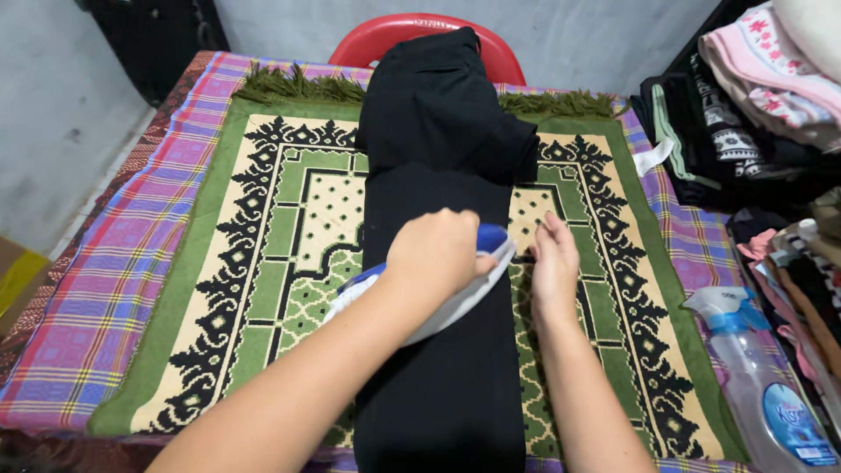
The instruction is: The person irons a pair of black trousers laid on a patterned mat. They smooth the fabric with their hands, use a blue and white iron to press the legs and waist, and occasionally spray water from a bottle onto the trousers before continuing to iron.
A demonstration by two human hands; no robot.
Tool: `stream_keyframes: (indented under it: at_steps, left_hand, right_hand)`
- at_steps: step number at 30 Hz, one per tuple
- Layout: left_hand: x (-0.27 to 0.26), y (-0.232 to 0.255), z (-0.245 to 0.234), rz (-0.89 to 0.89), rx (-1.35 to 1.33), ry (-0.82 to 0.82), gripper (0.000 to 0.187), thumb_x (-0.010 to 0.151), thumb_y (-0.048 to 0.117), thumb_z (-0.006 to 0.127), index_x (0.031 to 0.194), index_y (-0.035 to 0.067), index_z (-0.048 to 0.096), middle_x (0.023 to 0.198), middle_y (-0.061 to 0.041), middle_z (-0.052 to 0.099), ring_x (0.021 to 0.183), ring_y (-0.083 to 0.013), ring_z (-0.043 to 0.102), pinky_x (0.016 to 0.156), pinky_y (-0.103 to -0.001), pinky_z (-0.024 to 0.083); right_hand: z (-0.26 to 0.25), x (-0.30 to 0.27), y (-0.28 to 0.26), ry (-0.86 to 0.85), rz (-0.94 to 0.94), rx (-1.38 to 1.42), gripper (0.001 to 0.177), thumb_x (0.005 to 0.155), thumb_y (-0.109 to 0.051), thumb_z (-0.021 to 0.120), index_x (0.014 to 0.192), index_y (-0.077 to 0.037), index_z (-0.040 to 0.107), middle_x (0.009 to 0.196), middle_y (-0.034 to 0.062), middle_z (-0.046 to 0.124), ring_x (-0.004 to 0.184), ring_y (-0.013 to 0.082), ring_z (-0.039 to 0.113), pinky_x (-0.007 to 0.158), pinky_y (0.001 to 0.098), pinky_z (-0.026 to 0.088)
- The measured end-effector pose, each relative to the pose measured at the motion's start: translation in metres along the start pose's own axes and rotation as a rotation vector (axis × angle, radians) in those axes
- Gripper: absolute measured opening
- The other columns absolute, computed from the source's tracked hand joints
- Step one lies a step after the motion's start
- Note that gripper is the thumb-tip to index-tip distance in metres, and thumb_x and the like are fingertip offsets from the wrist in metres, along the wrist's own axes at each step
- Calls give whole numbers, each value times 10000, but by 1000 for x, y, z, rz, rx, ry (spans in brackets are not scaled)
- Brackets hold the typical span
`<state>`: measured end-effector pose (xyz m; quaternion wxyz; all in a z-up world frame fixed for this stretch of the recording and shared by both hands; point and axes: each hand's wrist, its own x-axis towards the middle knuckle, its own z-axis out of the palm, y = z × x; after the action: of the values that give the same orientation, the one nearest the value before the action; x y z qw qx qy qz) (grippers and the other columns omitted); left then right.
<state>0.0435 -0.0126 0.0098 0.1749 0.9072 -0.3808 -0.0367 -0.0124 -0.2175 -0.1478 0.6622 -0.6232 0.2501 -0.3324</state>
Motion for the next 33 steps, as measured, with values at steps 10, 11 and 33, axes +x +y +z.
stream_keyframes:
  at_steps: [10, 11, 33]
  left_hand:
    - [89, -1, 7, -108, 21, 117, 396, 754, 433, 827, 947, 90, 779, 964, -134, 762, 920, -299, 755, 784, -391, 612]
    - [88, 0, 6, -112, 15, 124, 394, 746, 430, 826, 950, 95, 779, 973, -135, 761, 921, -303, 752, 785, -397, 610]
    - [61, 16, 10, -71, -20, 118, 343, 777, 382, 789, 916, 70, 755, 944, -153, 762, 890, -310, 759, 777, -408, 613]
  right_hand:
    - [1, 0, -6, 56, 3, -42, 457, 986, -192, 563, 1403, -5, 582, 1141, 47, 680, 903, 116, 604, 833, 259, 513]
    - [0, 1, -3, 50, 6, -29, 453, 986, -185, 568, 1400, -2, 587, 1136, 51, 681, 901, 118, 600, 831, 257, 515]
    - [1, 1, -14, 73, -185, -150, 350, 1048, -208, 550, 1343, -34, 620, 1061, 24, 662, 817, 73, 595, 696, 234, 523]
